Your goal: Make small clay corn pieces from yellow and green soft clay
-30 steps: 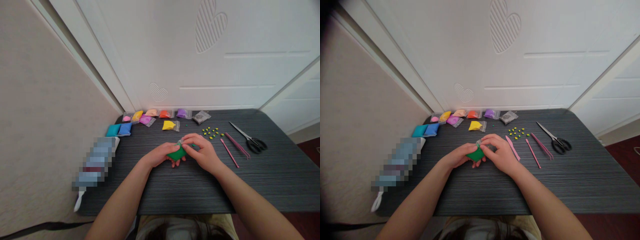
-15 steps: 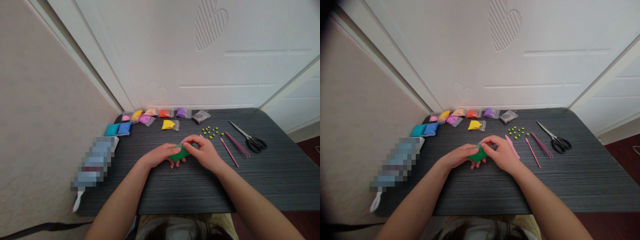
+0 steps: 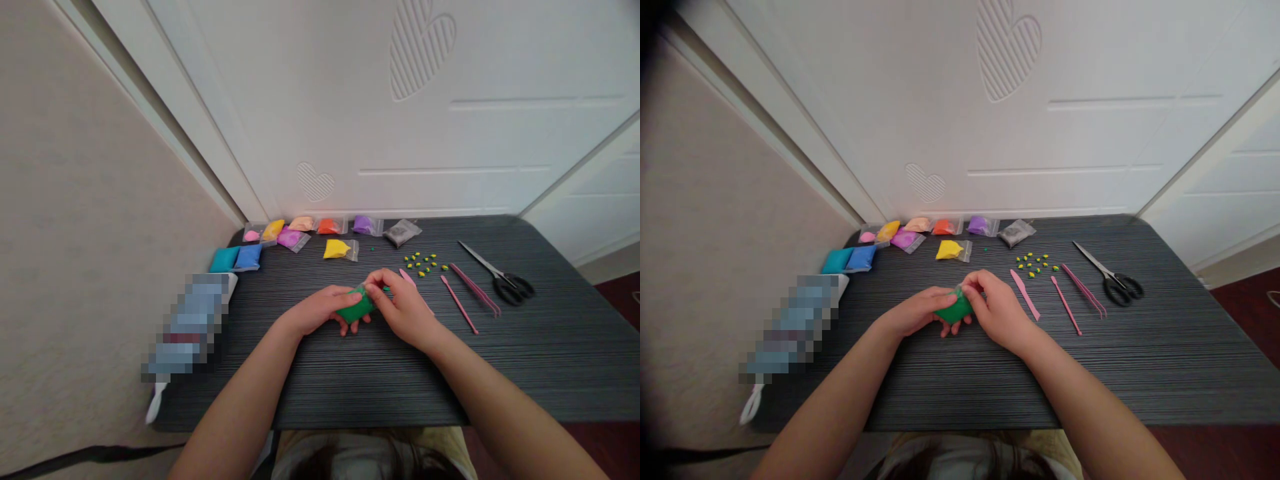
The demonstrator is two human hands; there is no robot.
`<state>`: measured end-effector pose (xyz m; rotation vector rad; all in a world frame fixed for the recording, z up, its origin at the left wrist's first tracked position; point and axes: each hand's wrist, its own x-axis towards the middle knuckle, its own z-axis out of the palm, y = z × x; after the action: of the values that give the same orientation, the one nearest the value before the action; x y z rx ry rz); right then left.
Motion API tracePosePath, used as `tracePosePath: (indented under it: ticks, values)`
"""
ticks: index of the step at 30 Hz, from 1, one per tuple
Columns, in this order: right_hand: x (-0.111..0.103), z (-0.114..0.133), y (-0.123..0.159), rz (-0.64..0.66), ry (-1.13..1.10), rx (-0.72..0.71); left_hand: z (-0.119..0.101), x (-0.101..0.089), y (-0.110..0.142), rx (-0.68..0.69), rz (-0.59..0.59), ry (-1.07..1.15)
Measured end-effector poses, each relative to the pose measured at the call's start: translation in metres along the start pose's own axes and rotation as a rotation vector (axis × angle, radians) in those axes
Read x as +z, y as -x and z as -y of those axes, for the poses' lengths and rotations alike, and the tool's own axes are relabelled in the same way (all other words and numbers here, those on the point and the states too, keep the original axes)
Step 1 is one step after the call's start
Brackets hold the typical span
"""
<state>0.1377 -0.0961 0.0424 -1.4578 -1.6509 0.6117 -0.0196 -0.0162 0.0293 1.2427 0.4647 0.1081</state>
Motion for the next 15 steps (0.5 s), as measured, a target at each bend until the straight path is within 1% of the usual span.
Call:
tracePosePath:
  ticks: [7,11,15]
  values:
    - [-0.0029,-0.0046,-0.0017,0.035,0.041,-0.094,0.0012,-0.0021,0.0005,0.025,-0.013,0.005]
    - [0.0005,-0.0054,-0.0012,0.029,0.103,-0.071,0.0002,-0.0008,0.0000,0.016,-0.009,0.019]
    - [0.0028,-0.0040,0.0005,0.012,0.144,-0.033,-0.0010,0.0015,-0.0004,0.024,0.023,0.071]
